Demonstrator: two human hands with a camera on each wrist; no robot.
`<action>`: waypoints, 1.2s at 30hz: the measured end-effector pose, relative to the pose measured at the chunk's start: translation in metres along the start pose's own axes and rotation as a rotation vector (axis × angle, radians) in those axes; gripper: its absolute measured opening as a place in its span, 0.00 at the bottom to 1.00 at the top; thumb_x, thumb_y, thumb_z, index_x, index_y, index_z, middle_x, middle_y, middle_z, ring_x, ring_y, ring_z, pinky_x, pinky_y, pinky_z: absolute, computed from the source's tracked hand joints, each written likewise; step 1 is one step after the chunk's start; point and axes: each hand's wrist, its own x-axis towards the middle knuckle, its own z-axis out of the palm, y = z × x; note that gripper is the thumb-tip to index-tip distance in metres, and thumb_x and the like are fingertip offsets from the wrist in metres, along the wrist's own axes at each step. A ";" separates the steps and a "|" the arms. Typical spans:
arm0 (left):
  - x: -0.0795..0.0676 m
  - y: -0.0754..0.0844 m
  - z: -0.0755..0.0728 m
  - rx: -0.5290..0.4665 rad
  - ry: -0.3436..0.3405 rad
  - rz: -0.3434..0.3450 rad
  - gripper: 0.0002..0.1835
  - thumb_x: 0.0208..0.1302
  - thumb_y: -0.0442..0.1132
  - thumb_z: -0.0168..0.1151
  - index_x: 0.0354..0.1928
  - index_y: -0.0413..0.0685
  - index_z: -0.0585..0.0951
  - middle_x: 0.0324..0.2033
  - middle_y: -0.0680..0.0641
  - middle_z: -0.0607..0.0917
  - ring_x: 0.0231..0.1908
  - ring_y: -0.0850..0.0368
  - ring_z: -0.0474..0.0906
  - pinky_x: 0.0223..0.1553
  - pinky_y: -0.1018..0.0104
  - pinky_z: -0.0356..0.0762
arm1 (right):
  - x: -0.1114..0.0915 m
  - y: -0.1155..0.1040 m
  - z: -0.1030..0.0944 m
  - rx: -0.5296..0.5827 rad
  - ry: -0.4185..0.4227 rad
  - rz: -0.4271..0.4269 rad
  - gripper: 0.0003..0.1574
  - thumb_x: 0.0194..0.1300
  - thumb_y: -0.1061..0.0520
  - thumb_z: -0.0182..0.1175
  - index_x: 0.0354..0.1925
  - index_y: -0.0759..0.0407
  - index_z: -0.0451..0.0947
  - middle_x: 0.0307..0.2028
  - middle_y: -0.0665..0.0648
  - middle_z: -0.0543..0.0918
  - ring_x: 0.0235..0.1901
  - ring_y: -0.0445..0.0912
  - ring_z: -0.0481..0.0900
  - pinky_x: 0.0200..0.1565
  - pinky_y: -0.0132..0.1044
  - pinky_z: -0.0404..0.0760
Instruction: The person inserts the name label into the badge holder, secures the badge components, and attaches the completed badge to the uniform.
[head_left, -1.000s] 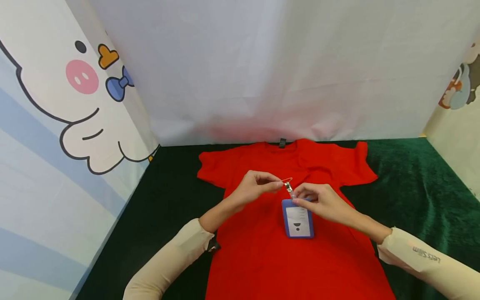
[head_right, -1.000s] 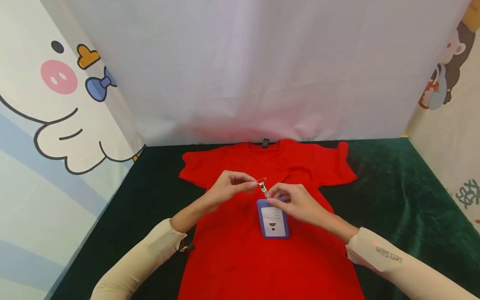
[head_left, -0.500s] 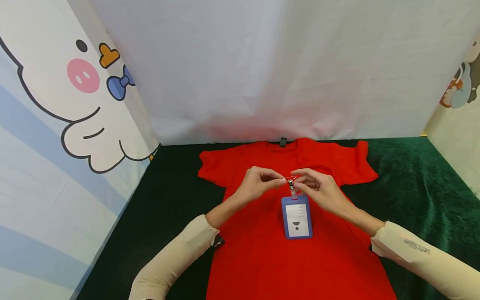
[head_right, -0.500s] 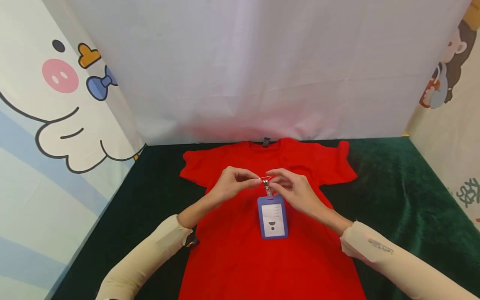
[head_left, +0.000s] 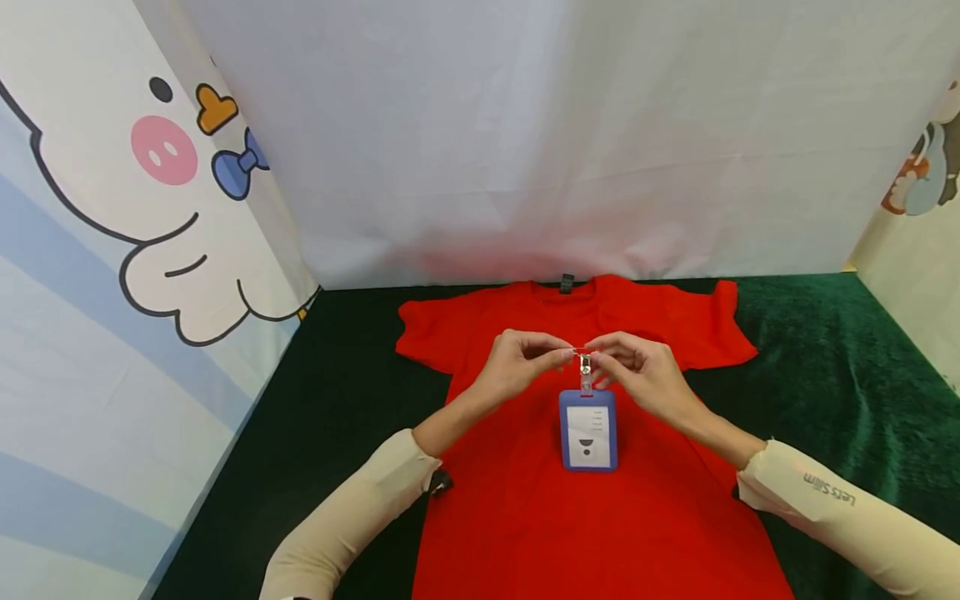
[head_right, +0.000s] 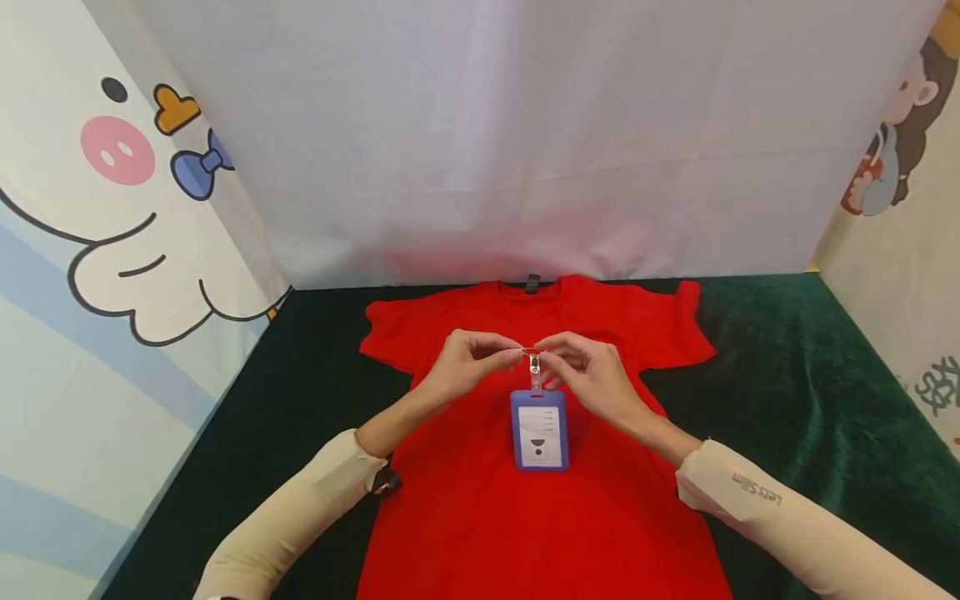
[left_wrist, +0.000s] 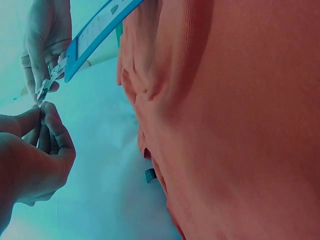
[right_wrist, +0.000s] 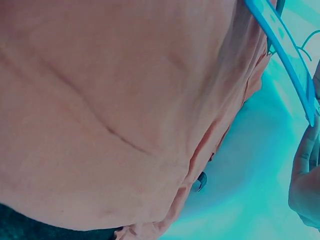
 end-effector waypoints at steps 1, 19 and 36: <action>0.000 0.000 0.000 0.007 0.004 0.004 0.11 0.69 0.37 0.67 0.46 0.37 0.89 0.39 0.32 0.89 0.41 0.31 0.84 0.49 0.48 0.87 | 0.000 0.000 0.000 0.005 -0.001 0.001 0.14 0.69 0.72 0.60 0.52 0.71 0.80 0.35 0.68 0.88 0.29 0.47 0.89 0.36 0.30 0.88; -0.001 -0.003 -0.001 -0.008 0.018 0.021 0.10 0.69 0.36 0.67 0.45 0.36 0.88 0.38 0.35 0.90 0.37 0.46 0.86 0.49 0.44 0.86 | 0.005 -0.003 -0.002 -0.192 0.101 -0.259 0.20 0.53 0.75 0.72 0.46 0.65 0.88 0.37 0.58 0.91 0.34 0.43 0.88 0.44 0.21 0.83; 0.010 -0.003 0.004 -0.002 -0.020 -0.040 0.11 0.70 0.39 0.66 0.47 0.38 0.88 0.40 0.36 0.90 0.43 0.37 0.85 0.52 0.43 0.85 | 0.001 0.005 -0.005 -0.127 0.097 -0.072 0.15 0.63 0.72 0.66 0.49 0.66 0.86 0.42 0.66 0.90 0.41 0.29 0.87 0.48 0.21 0.82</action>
